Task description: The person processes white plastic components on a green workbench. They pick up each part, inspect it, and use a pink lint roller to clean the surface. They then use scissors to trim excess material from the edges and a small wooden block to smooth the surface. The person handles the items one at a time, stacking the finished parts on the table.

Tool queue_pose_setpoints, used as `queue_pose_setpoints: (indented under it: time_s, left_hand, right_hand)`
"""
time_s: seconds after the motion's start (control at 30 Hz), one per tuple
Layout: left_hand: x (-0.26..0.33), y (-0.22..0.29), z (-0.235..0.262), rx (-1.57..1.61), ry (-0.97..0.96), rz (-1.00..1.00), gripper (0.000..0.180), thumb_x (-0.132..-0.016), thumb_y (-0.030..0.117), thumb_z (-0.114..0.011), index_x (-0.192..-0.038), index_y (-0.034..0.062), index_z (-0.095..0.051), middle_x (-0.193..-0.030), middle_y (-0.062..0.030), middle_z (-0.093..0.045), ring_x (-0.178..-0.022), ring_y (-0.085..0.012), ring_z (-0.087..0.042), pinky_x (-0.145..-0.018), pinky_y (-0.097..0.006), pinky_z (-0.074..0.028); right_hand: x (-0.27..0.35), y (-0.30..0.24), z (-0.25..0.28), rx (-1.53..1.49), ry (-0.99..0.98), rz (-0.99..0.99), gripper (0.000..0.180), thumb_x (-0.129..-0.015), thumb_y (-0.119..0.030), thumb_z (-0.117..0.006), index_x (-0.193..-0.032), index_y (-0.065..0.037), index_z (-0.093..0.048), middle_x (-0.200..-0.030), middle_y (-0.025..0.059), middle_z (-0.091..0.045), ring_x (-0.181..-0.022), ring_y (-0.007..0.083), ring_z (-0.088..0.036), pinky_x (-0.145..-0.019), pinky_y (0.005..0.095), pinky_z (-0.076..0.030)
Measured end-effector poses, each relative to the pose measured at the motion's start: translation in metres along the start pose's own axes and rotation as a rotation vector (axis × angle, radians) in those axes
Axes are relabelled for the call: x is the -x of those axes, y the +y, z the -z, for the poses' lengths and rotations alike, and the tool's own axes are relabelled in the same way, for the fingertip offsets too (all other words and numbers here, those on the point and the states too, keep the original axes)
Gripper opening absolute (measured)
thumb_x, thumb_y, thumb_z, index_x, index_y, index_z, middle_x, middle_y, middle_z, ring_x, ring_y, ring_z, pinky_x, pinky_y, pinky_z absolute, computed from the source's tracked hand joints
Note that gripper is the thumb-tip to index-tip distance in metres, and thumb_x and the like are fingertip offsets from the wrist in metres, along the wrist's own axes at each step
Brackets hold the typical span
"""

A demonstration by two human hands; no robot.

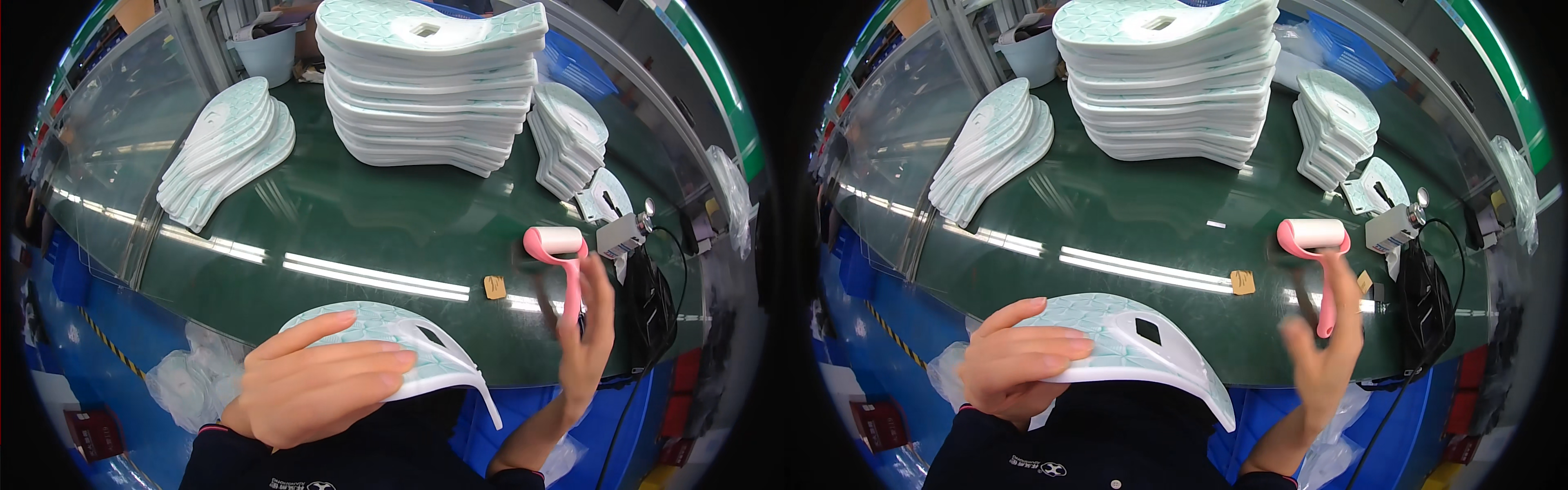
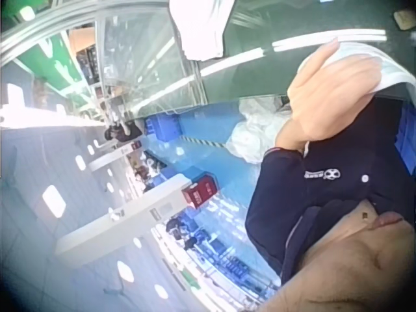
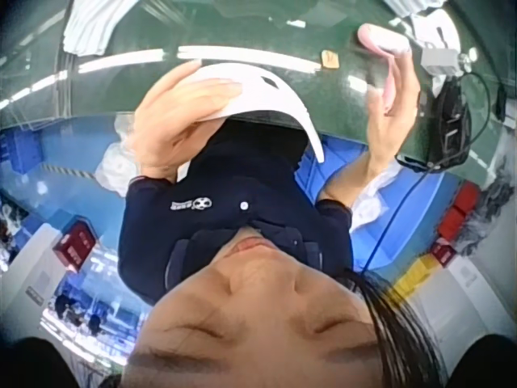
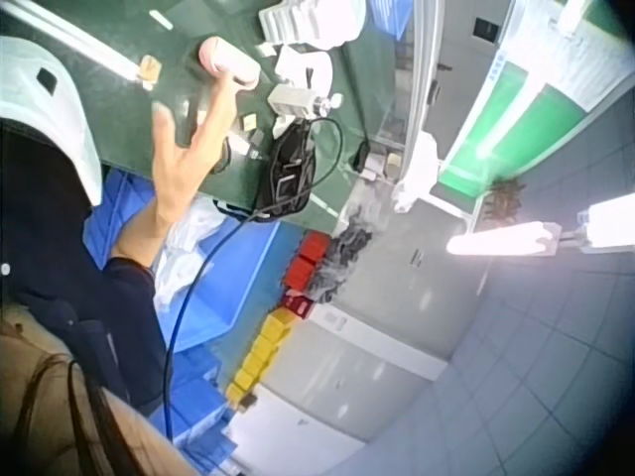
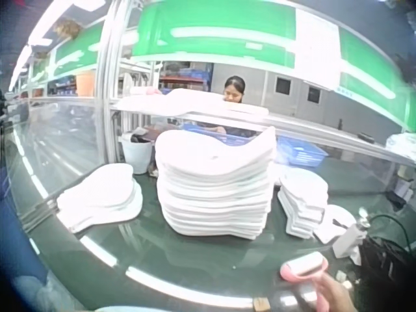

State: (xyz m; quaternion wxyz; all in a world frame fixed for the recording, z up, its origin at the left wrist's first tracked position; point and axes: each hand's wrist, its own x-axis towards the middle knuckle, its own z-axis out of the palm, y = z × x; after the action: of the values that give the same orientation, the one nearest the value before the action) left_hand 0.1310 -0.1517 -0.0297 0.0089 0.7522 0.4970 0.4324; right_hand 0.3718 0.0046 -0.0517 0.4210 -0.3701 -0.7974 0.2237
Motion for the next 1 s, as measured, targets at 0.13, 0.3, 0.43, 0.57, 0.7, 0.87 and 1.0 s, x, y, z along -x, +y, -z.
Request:
queue_pose_setpoints:
  time_s: [0.13, 0.3, 0.43, 0.57, 0.7, 0.87, 1.0]
  left_hand:
    - [-0.008, 0.011, -0.003, -0.048, -0.009, -0.054, 0.040, -0.072, 0.007, -0.067, -0.106, 0.0055, -0.047, -0.087, -0.0115, -0.067, -0.085, -0.0219, -0.065, -0.089, -0.038, -0.042]
    - [-0.011, 0.010, 0.004, -0.127, -0.037, -0.004, 0.039, -0.075, 0.011, -0.067, -0.108, 0.0044, -0.048, -0.085, -0.0080, -0.067, -0.082, -0.0199, -0.066, -0.086, -0.037, -0.045]
    - [0.003, 0.002, -0.019, 0.119, 0.439, 0.358, 0.031, -0.064, 0.004, -0.073, -0.093, 0.0015, -0.061, -0.085, -0.0087, -0.067, -0.082, -0.0231, -0.065, -0.076, -0.033, -0.052]
    - [-0.001, -0.011, -0.015, 0.257, 0.438, 0.216, 0.025, -0.064, -0.009, -0.064, -0.089, -0.0023, -0.064, -0.084, -0.0141, -0.067, -0.079, -0.0248, -0.066, -0.069, -0.029, -0.052]
    - [-0.010, -0.023, -0.013, 0.197, 0.413, 0.255, 0.013, -0.072, -0.007, -0.061, -0.085, -0.0038, -0.061, -0.082, -0.0186, -0.065, -0.077, -0.0257, -0.065, -0.070, -0.031, -0.052]
    - [-0.010, -0.025, -0.014, 0.134, 0.391, 0.193, 0.013, -0.069, -0.009, -0.060, -0.080, -0.0018, -0.061, -0.079, -0.0175, -0.065, -0.075, -0.0262, -0.065, -0.072, -0.034, -0.052]
    - [-0.008, -0.022, -0.015, 0.142, 0.427, 0.151, 0.006, -0.071, -0.004, -0.061, -0.075, 0.0003, -0.059, -0.074, -0.0163, -0.065, -0.071, -0.0255, -0.065, -0.075, -0.041, -0.052]
  right_hand:
    - [0.002, -0.064, -0.028, -0.214, -0.415, 0.202, 0.054, -0.063, -0.006, -0.069, -0.115, 0.000, -0.054, -0.113, 0.0132, -0.058, -0.108, 0.0278, -0.054, -0.092, 0.0370, -0.041]
    - [0.008, -0.069, -0.035, -0.392, -0.357, 0.058, 0.035, -0.067, 0.005, -0.057, -0.100, -0.002, -0.064, -0.095, 0.0105, -0.066, -0.088, 0.0226, -0.064, -0.077, 0.0287, -0.051]
    - [0.017, -0.055, -0.031, -1.074, -0.026, -0.425, 0.025, -0.082, -0.002, -0.052, -0.104, 0.010, -0.055, -0.099, 0.0200, -0.061, -0.084, 0.0285, -0.063, -0.070, 0.0354, -0.054]
    - [0.018, -0.026, -0.051, -1.164, -0.085, -0.419, 0.028, -0.086, -0.010, -0.052, -0.110, 0.004, -0.048, -0.095, 0.0190, -0.061, -0.088, 0.0293, -0.061, -0.083, 0.0435, -0.049]
    - [0.009, -0.019, -0.054, -0.931, -0.007, -0.415, 0.029, -0.078, 0.004, -0.060, -0.106, 0.003, -0.055, -0.094, 0.0110, -0.063, -0.094, 0.0162, -0.058, -0.085, 0.0315, -0.044]
    - [0.002, -0.020, -0.048, -0.727, -0.015, -0.046, 0.027, -0.070, 0.011, -0.060, -0.094, 0.001, -0.061, -0.090, 0.0119, -0.065, -0.091, 0.0213, -0.061, -0.092, 0.0432, -0.042]
    - [0.004, -0.030, -0.042, -0.643, 0.041, 0.045, 0.022, -0.065, 0.011, -0.060, -0.083, 0.000, -0.065, -0.084, 0.0121, -0.066, -0.086, 0.0251, -0.063, -0.092, 0.0467, -0.041]
